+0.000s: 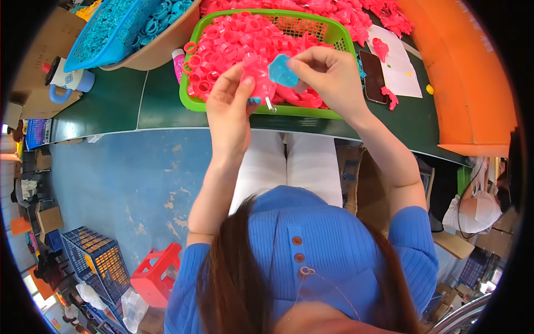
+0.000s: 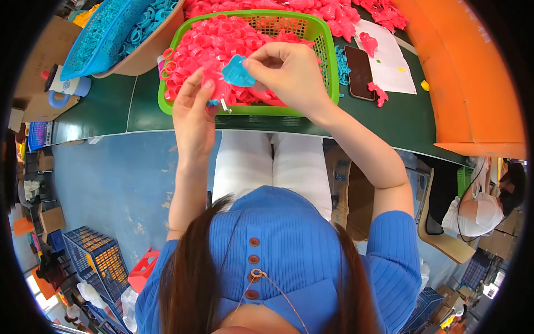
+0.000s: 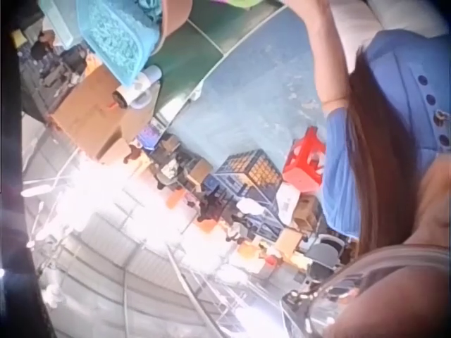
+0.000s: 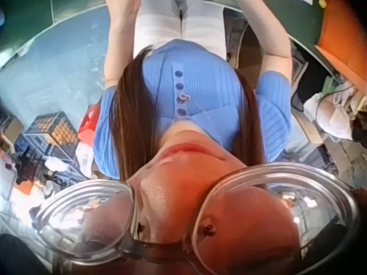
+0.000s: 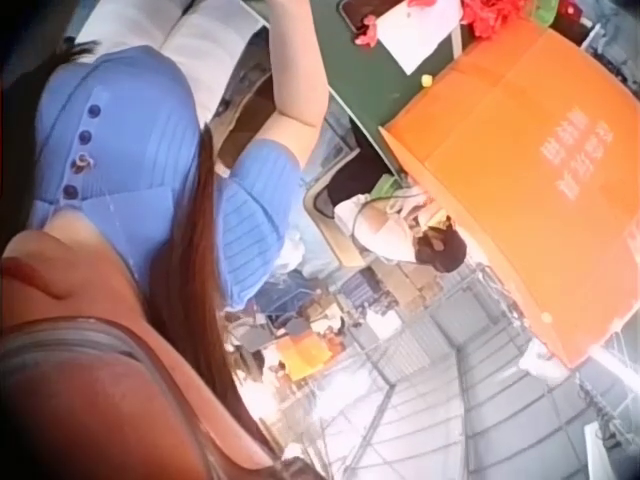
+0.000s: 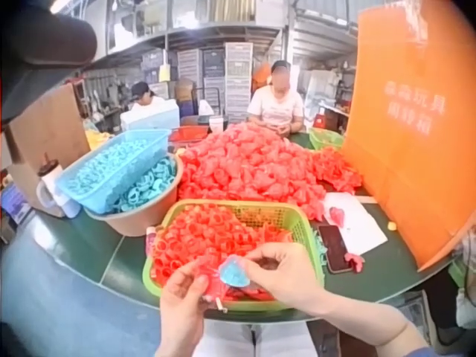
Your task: Manually assembling plastic toy parts at a factory workstation.
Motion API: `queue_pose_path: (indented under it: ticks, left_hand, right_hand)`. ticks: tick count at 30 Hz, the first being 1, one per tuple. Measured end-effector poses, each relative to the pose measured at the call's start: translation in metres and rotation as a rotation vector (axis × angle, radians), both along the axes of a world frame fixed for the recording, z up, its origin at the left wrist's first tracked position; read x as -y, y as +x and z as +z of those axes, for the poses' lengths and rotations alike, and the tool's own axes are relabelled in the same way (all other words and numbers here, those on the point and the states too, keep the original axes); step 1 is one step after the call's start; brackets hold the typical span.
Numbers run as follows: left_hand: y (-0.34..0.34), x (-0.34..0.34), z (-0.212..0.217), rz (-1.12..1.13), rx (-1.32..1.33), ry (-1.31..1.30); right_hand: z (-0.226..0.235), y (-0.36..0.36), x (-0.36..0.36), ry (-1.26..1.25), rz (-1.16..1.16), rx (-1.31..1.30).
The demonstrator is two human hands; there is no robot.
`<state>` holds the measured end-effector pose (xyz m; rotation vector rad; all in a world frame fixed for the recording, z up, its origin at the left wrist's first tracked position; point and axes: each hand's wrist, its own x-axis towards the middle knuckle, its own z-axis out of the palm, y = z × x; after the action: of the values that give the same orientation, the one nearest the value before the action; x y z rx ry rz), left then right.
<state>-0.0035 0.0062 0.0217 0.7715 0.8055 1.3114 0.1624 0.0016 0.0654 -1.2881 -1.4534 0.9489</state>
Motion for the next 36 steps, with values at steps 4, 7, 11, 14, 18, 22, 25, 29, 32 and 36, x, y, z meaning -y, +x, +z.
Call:
queue_pose_path:
  ticks: [4,7,11,14,18,22,25,29,32,36]
  left_hand:
    - [0.006,-0.007,0.002,-0.107,-0.080,-0.014]
    - [0.011,-0.006,-0.001,-0.115,0.069,-0.125]
    - [0.018,0.003,0.008,-0.126,0.199,-0.132]
    - [0.020,0.007,0.012,-0.193,0.254,-0.120]
    - [0.018,0.008,0.012,-0.318,0.253,-0.127]
    - [0.015,0.006,0.011,-0.385,0.384,-0.184]
    - [0.014,0.004,0.007,-0.384,0.405,-0.248]
    - [0.012,0.004,0.004,-0.491,0.480,-0.239]
    - [0.014,0.007,0.007,-0.510,0.488,-0.212]
    - [0.016,0.012,0.018,-0.433,0.439,-0.144]
  right_hand:
    - [-0.005,0.005,-0.009,0.015,0.001,-0.127]
    - [-0.003,0.003,-0.010,0.008,0.007,-0.174]
    - [-0.003,0.004,-0.009,0.075,0.008,-0.074]
    - [-0.007,0.010,-0.011,0.032,0.035,-0.069]
    - [-0.005,0.018,-0.010,0.022,0.105,-0.169]
    - [0.000,0.026,-0.006,0.030,0.165,-0.169]
    - [0.005,0.029,-0.003,0.022,0.207,-0.131]
    - [0.005,0.032,-0.005,0.076,0.273,-0.090]
    - [0.006,0.034,-0.005,0.065,0.187,-0.127]
    - [0.015,0.034,-0.002,0.228,-0.026,0.000]
